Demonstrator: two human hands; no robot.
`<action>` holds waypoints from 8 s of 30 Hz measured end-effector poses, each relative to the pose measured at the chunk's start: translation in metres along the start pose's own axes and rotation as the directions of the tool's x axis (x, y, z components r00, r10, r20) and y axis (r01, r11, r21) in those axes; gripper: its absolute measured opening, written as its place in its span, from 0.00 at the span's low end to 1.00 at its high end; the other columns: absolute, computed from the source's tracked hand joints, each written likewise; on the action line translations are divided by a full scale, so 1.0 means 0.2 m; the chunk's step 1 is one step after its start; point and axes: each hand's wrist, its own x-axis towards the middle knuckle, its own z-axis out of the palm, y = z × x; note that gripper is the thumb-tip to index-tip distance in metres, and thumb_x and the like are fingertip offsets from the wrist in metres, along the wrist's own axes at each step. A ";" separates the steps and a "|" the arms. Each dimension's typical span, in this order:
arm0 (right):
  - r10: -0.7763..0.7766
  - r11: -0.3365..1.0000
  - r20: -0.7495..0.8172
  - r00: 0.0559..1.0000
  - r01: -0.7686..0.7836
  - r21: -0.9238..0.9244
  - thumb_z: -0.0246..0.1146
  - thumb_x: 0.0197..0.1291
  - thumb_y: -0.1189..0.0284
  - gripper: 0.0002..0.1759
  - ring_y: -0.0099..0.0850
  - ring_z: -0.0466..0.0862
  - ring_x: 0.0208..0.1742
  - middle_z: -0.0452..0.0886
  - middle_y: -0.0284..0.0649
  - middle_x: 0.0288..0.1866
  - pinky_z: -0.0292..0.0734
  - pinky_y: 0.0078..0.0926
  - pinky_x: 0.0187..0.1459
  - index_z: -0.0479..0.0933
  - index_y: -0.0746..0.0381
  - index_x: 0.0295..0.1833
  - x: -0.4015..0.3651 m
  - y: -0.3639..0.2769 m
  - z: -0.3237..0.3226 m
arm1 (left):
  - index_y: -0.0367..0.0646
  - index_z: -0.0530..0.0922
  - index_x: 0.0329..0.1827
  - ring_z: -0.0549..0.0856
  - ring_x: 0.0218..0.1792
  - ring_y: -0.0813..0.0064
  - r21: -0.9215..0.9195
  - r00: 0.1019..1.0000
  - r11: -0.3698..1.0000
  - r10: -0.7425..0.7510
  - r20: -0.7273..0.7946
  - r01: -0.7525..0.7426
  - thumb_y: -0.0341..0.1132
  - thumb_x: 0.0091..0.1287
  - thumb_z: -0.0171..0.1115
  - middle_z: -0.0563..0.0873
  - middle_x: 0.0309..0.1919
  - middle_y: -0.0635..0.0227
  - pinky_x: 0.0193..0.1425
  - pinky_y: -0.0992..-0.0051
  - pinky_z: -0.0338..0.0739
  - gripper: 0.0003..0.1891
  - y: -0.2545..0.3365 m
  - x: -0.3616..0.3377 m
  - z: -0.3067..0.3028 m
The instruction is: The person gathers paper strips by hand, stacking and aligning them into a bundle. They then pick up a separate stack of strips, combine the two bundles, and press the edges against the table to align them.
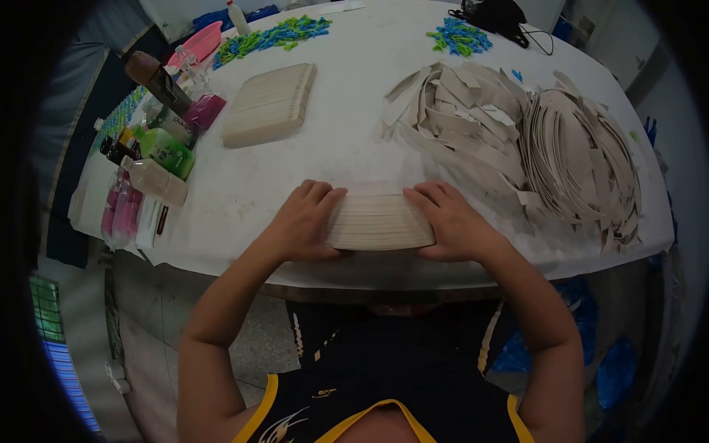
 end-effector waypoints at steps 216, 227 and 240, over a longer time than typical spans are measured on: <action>-0.246 0.278 0.477 0.844 -0.410 0.869 0.73 0.57 0.48 0.57 0.36 0.77 0.69 0.76 0.47 0.71 0.72 0.33 0.70 0.61 0.64 0.86 0.86 -0.86 0.11 | 0.39 0.66 0.78 0.83 0.65 0.57 -0.955 0.627 -0.008 -0.756 -0.188 -0.297 0.74 0.71 0.60 0.82 0.62 0.51 0.67 0.52 0.82 0.49 -0.10 -0.88 -0.71; -0.341 0.266 0.602 0.723 -0.539 0.799 0.73 0.58 0.44 0.60 0.38 0.76 0.70 0.74 0.49 0.71 0.75 0.35 0.65 0.58 0.63 0.87 0.86 -1.04 0.41 | 0.45 0.76 0.68 0.86 0.55 0.59 -0.997 0.322 0.045 -0.945 -0.061 -0.056 0.58 0.69 0.72 0.84 0.57 0.58 0.64 0.48 0.82 0.34 0.01 -1.04 -0.64; -0.217 0.252 0.657 0.722 -0.609 0.752 0.73 0.56 0.42 0.58 0.37 0.82 0.65 0.77 0.47 0.70 0.83 0.36 0.59 0.61 0.59 0.86 0.84 -0.92 0.35 | 0.43 0.76 0.68 0.86 0.53 0.62 -0.998 0.390 0.035 -0.919 -0.051 -0.047 0.61 0.69 0.70 0.83 0.55 0.59 0.61 0.48 0.84 0.35 -0.03 -0.97 -0.63</action>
